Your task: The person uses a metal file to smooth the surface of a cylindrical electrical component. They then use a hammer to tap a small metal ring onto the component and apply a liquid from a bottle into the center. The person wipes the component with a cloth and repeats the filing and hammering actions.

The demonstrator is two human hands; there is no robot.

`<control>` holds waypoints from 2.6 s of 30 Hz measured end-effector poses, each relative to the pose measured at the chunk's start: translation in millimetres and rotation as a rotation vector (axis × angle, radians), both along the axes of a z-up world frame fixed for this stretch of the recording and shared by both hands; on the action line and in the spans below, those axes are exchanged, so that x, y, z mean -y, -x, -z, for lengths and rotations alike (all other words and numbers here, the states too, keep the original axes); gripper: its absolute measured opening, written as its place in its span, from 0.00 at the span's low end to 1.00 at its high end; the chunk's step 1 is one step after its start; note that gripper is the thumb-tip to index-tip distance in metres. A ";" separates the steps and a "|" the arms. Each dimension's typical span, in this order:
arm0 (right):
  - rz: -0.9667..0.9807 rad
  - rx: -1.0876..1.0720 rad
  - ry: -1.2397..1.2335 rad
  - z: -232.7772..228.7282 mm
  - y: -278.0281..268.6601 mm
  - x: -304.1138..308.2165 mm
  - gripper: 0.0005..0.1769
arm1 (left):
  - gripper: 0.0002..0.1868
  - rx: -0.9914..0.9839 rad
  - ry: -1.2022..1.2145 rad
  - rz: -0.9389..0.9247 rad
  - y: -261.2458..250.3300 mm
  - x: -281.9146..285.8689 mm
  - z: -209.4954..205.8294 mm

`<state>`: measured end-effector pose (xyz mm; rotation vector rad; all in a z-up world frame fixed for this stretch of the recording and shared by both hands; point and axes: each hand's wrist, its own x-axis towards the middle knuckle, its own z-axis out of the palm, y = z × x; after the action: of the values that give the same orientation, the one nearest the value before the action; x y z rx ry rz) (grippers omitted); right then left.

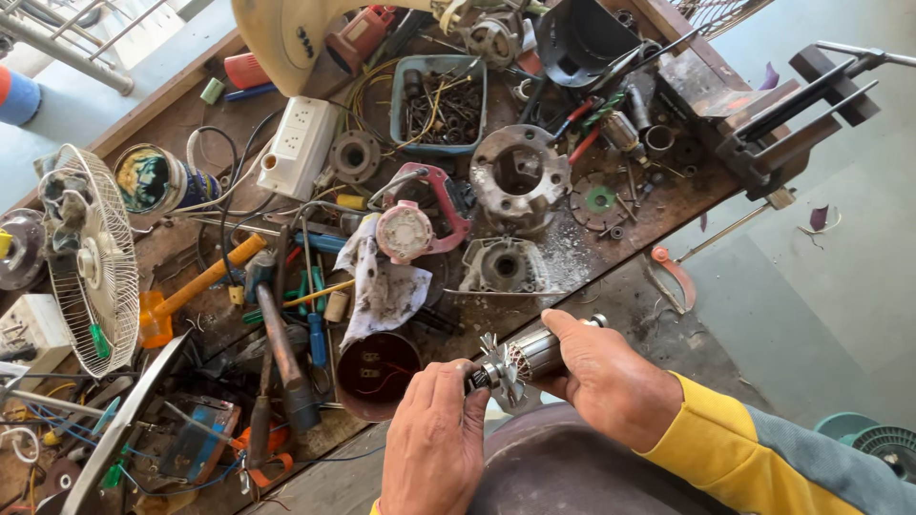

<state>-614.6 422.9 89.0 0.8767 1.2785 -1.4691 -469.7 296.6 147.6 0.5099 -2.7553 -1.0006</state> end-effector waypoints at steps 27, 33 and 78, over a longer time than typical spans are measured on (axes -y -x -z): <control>-0.985 -0.974 -0.201 7.9 21.0 -18.2 0.25 | 0.25 -0.009 -0.301 0.185 33.3 71.2 34.8; -0.893 -0.870 -0.396 18.5 13.2 -51.7 0.22 | 0.24 -0.060 0.192 0.115 58.0 91.9 88.6; -0.119 0.079 -0.041 196.7 91.7 9.1 0.11 | 0.11 -0.146 -0.714 -0.274 62.0 142.0 81.4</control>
<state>-706.3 413.8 -107.7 0.8619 1.2839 -1.3066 -531.7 154.7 66.2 0.8334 -2.0605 -1.8395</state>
